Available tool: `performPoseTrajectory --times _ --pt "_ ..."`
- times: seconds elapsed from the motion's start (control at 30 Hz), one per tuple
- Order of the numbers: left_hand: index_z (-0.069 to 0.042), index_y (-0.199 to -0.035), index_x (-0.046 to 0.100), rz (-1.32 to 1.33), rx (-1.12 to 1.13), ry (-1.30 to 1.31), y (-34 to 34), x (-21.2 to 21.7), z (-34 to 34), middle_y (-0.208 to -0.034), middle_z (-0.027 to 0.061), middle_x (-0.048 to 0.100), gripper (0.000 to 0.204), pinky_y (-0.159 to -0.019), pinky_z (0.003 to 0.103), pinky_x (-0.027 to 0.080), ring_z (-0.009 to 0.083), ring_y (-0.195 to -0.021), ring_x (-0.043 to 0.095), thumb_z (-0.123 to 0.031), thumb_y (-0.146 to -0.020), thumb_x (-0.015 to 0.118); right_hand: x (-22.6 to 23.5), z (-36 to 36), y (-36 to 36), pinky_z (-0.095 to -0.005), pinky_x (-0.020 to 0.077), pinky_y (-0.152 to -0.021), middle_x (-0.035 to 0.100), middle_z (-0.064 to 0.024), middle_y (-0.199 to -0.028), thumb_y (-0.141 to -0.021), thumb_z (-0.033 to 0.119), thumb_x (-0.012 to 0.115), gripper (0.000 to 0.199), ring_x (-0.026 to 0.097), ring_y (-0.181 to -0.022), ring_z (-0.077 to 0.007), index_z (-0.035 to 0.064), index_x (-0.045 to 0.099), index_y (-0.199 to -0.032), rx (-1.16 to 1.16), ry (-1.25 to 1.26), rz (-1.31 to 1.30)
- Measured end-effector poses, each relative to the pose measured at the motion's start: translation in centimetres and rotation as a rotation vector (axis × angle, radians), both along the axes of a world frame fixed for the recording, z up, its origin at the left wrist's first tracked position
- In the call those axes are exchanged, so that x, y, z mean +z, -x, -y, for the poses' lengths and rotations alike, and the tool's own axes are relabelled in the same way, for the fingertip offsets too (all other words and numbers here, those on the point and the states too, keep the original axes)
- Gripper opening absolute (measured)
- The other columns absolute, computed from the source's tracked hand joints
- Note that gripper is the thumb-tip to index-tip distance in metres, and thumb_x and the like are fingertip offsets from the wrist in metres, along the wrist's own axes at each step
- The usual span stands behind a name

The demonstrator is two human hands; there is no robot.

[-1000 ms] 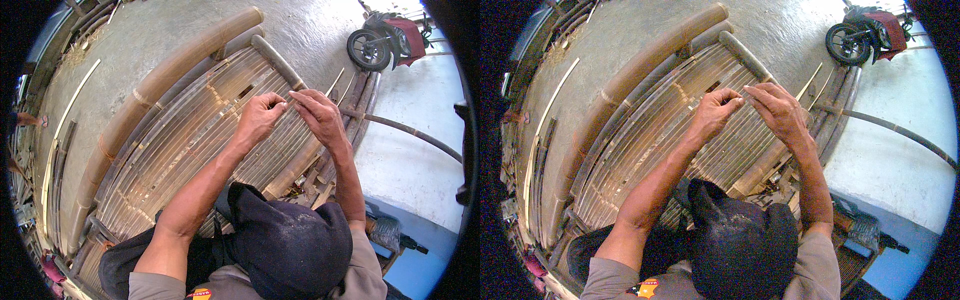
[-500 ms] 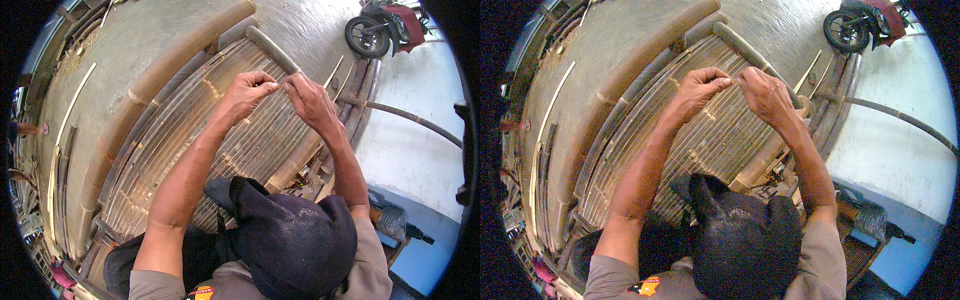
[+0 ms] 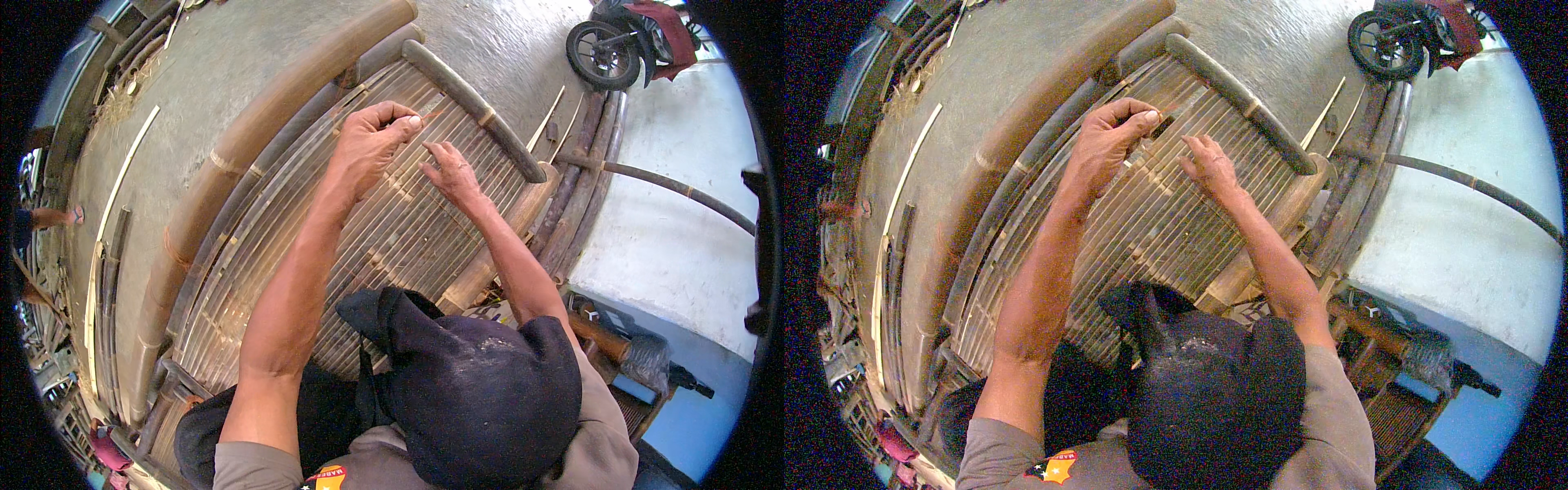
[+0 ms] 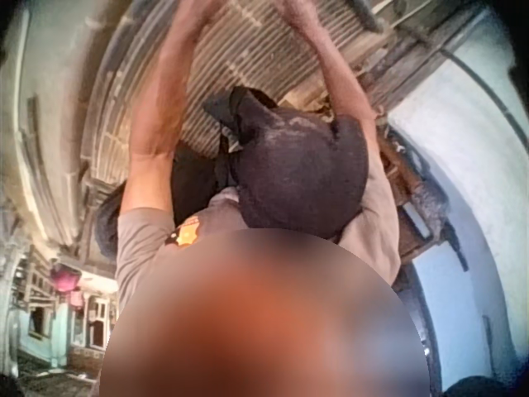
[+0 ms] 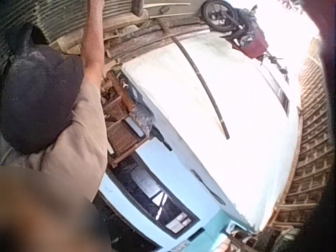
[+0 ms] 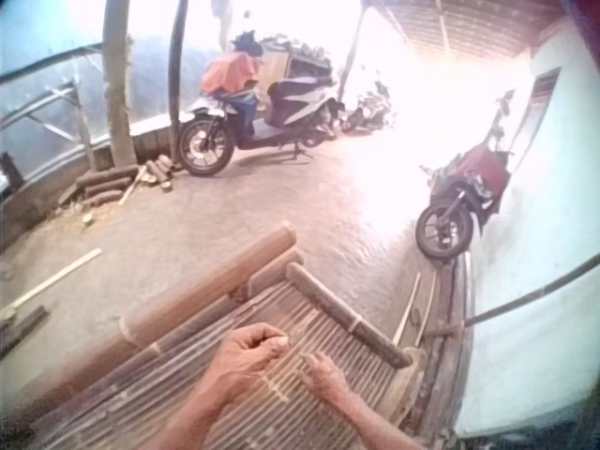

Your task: The person weaves a bamboo mat by hand, threading an orange string through the slats and tying knots to secure the structure. They repeatedly pull, adjust, and tie the string across the mat's surface.

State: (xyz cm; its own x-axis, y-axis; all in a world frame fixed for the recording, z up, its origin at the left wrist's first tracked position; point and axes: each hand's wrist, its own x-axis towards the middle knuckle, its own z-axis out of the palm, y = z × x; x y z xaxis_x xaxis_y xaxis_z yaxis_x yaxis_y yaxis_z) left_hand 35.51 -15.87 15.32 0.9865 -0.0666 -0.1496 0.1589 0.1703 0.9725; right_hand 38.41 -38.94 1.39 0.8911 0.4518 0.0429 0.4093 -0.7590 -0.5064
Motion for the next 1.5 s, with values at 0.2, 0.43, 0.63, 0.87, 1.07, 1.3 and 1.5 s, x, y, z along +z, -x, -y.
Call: performPoseTrajectory --times 0.2,0.43,0.63,0.87,1.07,1.3,1.5 --pt "-0.005 -0.099 0.073 0.005 -0.026 -0.074 1.3 -0.2 0.1 -0.084 -0.0029 0.067 0.017 -0.067 0.025 0.044 0.0070 -0.074 0.055 -0.021 -0.094 0.070 0.4 -2.3 0.0 -0.0434 0.0539 -0.078 0.068 -0.0146 -0.087 -0.096 0.027 0.061 0.026 0.065 -0.084 -0.0395 0.0049 0.069 -0.107 -0.061 0.026 -0.195" --pt "-0.004 -0.098 0.071 0.144 -0.296 -0.330 8.6 -2.0 3.0 -0.087 0.0086 0.071 0.015 -0.072 0.035 0.052 0.0199 -0.081 0.068 -0.017 -0.091 0.071 4.3 -2.3 5.7 -0.0303 0.0501 -0.059 0.061 -0.0004 -0.073 -0.100 0.027 0.062 0.029 0.059 -0.069 -0.0124 -0.0021 0.069 -0.098 -0.345 -0.906 -1.059" --pt "-0.009 -0.096 0.069 0.327 -0.435 -0.532 12.5 -3.8 4.7 -0.093 0.0096 0.068 0.013 -0.074 0.040 0.054 0.0321 -0.086 0.068 -0.018 -0.088 0.072 6.5 -1.9 8.9 -0.0232 0.0467 -0.058 0.052 0.0043 -0.066 -0.098 0.019 0.068 0.024 0.050 -0.060 -0.0063 -0.0036 0.067 -0.106 -0.553 -1.115 -1.426" --pt "-0.009 -0.097 0.071 0.353 -0.463 -0.452 12.4 -3.4 5.2 -0.092 0.0079 0.071 0.012 -0.075 0.040 0.054 0.0272 -0.085 0.069 -0.020 -0.091 0.071 6.1 -2.1 9.5 -0.0281 0.0489 -0.060 0.053 0.0043 -0.066 -0.098 0.020 0.067 0.020 0.054 -0.060 -0.0111 0.0007 0.069 -0.101 -0.536 -1.106 -1.393" --pt "-0.004 -0.100 0.074 -0.077 -0.381 0.220 11.1 -2.5 4.9 -0.085 0.0019 0.071 0.019 -0.074 0.031 0.052 0.0097 -0.080 0.063 -0.021 -0.094 0.070 7.2 -1.2 10.0 -0.0303 0.0531 -0.059 0.065 -0.0025 -0.079 -0.100 0.022 0.064 0.021 0.063 -0.066 -0.0150 0.0011 0.067 -0.103 -0.650 -1.119 -1.290" --pt "-0.004 -0.104 0.074 -0.142 -0.008 -0.290 6.6 -6.4 3.3 -0.068 0.0037 0.061 0.027 -0.058 0.031 0.045 0.0101 -0.062 0.053 -0.029 -0.094 0.067 8.8 0.7 10.9 -0.0231 0.0385 -0.049 0.049 0.0050 -0.066 -0.103 0.026 0.061 0.027 0.043 -0.055 -0.0048 0.0000 0.067 -0.106 -0.439 -0.626 -0.999" --pt "-0.003 -0.104 0.073 -0.113 -0.098 -0.236 6.3 -7.9 6.0 -0.084 0.0102 0.073 0.030 -0.069 0.033 0.051 0.0129 -0.077 0.065 -0.030 -0.094 0.066 10.2 1.5 10.7 -0.0389 0.0452 -0.059 0.054 -0.0138 -0.065 -0.099 0.026 0.062 0.028 0.053 -0.060 -0.0207 -0.0009 0.064 -0.090 -0.247 -0.178 -0.495"
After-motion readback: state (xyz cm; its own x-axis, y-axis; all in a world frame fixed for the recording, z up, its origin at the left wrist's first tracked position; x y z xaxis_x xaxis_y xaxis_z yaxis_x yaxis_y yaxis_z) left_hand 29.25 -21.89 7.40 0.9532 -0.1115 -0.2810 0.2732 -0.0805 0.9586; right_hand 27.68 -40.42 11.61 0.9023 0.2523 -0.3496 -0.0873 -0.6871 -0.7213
